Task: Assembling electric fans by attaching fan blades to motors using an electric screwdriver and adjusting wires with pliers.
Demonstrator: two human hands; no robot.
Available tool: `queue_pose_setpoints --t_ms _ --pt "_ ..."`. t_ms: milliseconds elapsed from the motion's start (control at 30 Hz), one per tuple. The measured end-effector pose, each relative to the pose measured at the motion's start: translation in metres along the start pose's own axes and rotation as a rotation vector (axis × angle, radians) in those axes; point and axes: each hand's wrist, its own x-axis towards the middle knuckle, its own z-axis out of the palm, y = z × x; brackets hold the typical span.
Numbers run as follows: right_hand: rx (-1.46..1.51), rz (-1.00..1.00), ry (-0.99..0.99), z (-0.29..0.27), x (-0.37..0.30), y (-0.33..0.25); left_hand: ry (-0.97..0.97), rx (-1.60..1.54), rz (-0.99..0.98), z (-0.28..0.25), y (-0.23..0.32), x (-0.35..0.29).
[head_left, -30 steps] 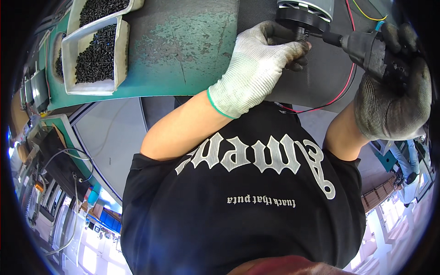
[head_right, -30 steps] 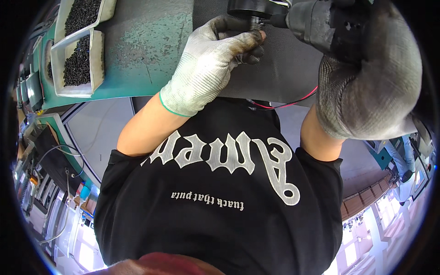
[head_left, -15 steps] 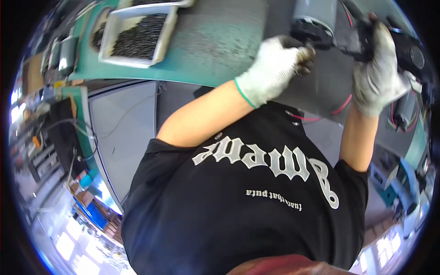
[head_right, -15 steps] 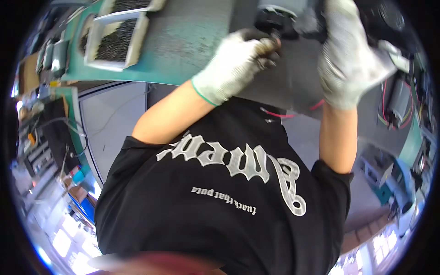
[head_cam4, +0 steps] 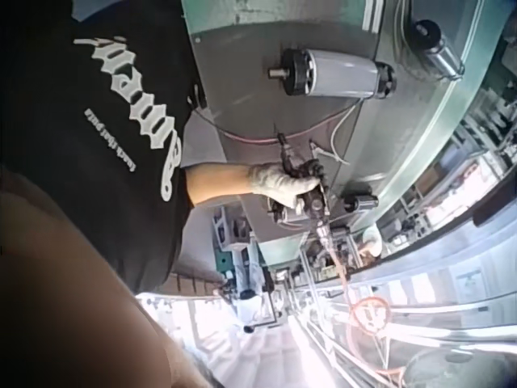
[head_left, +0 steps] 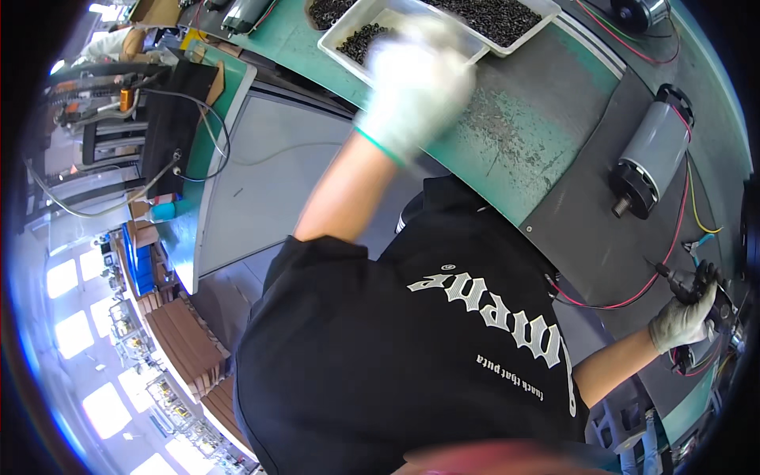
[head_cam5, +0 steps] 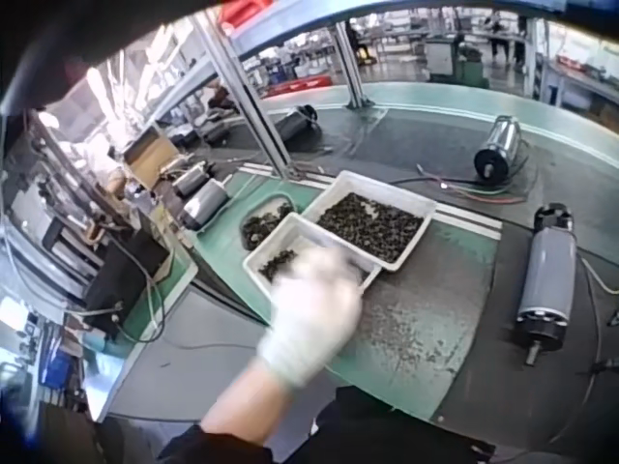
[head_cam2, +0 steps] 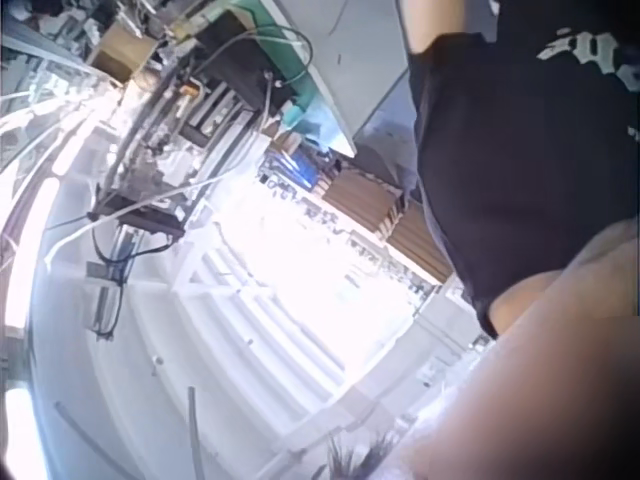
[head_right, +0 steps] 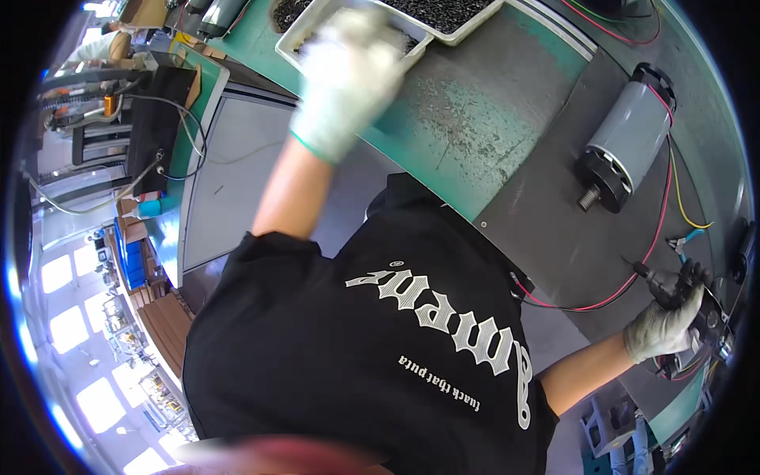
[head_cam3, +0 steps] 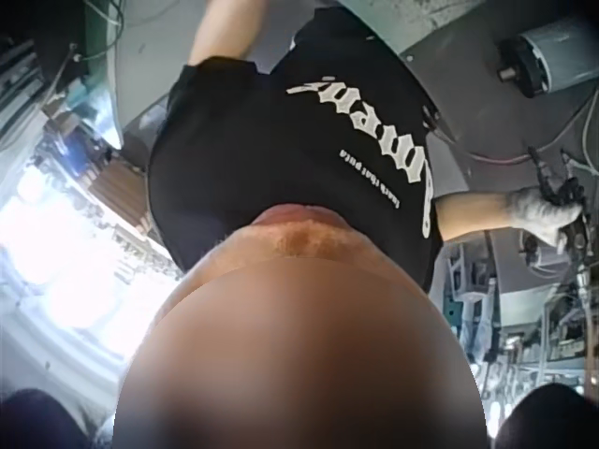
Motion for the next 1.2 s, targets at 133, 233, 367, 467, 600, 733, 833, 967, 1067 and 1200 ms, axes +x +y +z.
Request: queue_pose_setpoints --t_ms 133,233,367,467,600,733,833,967,1067,1200 --pt "-0.041 -0.050 -0.002 0.002 -0.010 -0.010 -0.101 0.056 -0.292 0.069 -0.103 0.000" --pt "-0.081 -0.077 -0.001 0.015 -0.007 -0.006 -0.196 0.010 -0.332 0.088 -0.098 -0.006" --pt "0.010 0.019 0.029 0.029 -0.010 -0.010 -0.407 -0.023 -0.413 0.061 -0.100 0.010" --pt "0.037 -0.009 0.008 0.027 -0.013 -0.017 -0.423 0.000 -0.391 0.060 -0.104 0.006" --pt "0.152 0.079 -0.065 0.021 -0.015 -0.013 -0.419 -0.013 -0.415 0.052 -0.091 0.008" --pt "0.242 0.159 -0.238 0.017 -0.010 -0.020 0.074 -0.371 -0.247 0.016 -0.072 0.012" --pt "0.506 0.139 -0.238 0.024 -0.009 -0.032 -0.161 -2.056 -0.602 -0.029 0.011 0.030" --pt "1.076 0.054 -0.533 0.073 -0.004 -0.108 -0.474 -2.931 -0.227 -0.042 0.133 0.030" --pt "1.014 0.059 -0.476 0.093 -0.023 -0.115 -0.698 -3.062 -0.162 -0.044 0.162 0.035" --pt "0.993 0.046 -0.428 0.096 -0.041 -0.119 -0.803 -3.070 -0.296 -0.046 0.171 0.029"
